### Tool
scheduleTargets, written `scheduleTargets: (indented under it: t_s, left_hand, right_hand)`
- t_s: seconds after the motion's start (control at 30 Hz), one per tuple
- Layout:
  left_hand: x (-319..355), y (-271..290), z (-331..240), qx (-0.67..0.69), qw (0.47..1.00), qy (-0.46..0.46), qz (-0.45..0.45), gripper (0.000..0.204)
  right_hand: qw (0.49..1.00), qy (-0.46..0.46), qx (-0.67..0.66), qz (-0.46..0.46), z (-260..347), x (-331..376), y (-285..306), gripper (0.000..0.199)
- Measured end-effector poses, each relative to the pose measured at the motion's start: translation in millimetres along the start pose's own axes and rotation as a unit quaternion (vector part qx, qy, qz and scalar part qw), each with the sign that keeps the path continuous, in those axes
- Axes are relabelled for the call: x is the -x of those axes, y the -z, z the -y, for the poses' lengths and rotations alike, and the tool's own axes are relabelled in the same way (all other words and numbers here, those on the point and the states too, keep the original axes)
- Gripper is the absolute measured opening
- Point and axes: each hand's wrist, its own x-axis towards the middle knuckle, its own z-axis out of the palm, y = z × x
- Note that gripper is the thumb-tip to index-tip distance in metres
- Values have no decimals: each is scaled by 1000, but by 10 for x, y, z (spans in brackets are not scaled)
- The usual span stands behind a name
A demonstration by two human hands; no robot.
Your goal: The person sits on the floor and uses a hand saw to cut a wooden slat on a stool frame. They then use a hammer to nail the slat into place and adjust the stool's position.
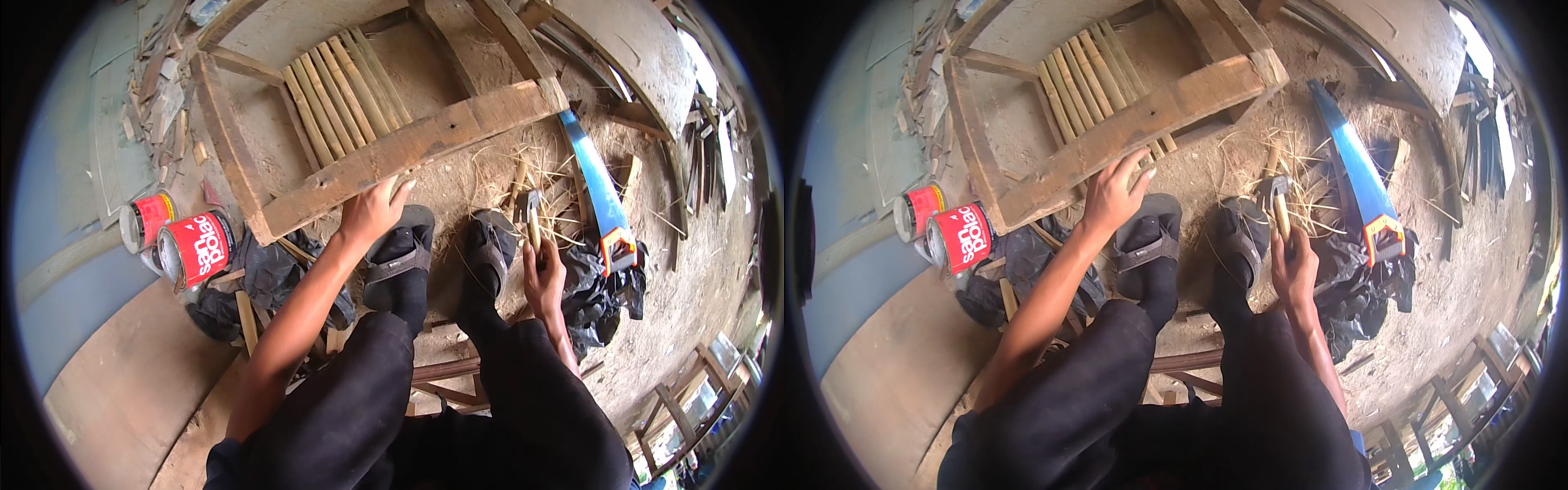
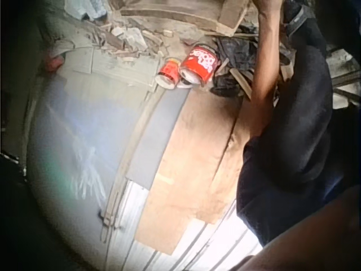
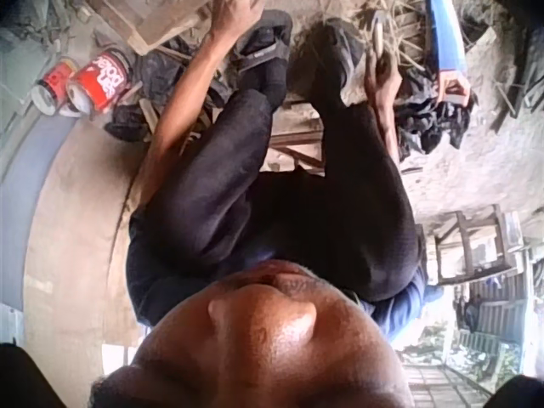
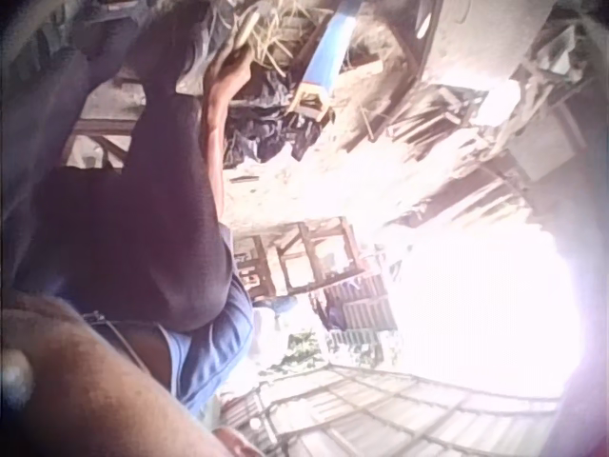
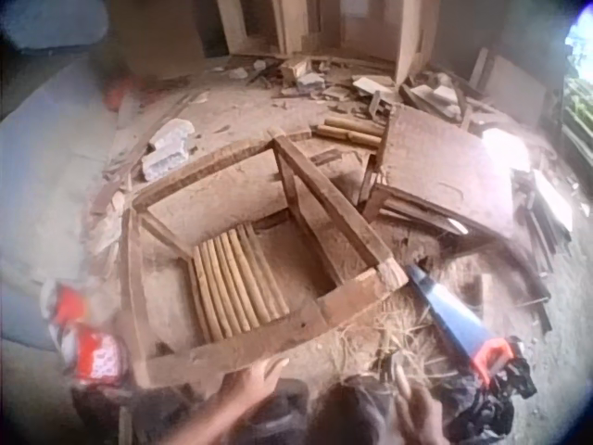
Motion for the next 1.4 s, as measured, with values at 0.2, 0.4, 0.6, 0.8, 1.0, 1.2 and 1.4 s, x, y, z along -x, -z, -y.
scheduleTargets:
  t_s: [0.2,0.4,0.6,0.8,1.0,1.2,1.4]
  left_hand:
    - [-112,-245,81,-7,1000,-12,-9,41]
    - [-277,-288,103,-53,992,-103,-56,47]
    - [-322,-289,123,-31,991,-113,-59,49]
    - [-333,-367,130,7,987,-125,-98,42]
    - [-344,-430,169,39,986,-127,-102,33]
    - [-338,-413,95,49,988,-102,-105,24]
    - [-289,-324,80,24,982,-122,-143,18]
  right_hand:
    - [999,7,-25,-21,90,-9,-55,31]
    - [1000,4,-17,-4,2,15,-45,32]
    - [1000,-16,-17,-8,-62,52,-44,33]
    - [1000,-10,-20,-2,-76,52,-48,33]
    - [999,-21,-38,6,-117,21,-51,32]
    - [999,-7,-38,-9,-173,56,-124,30]
    - [999,23,42,-11,-215,48,-189,34]
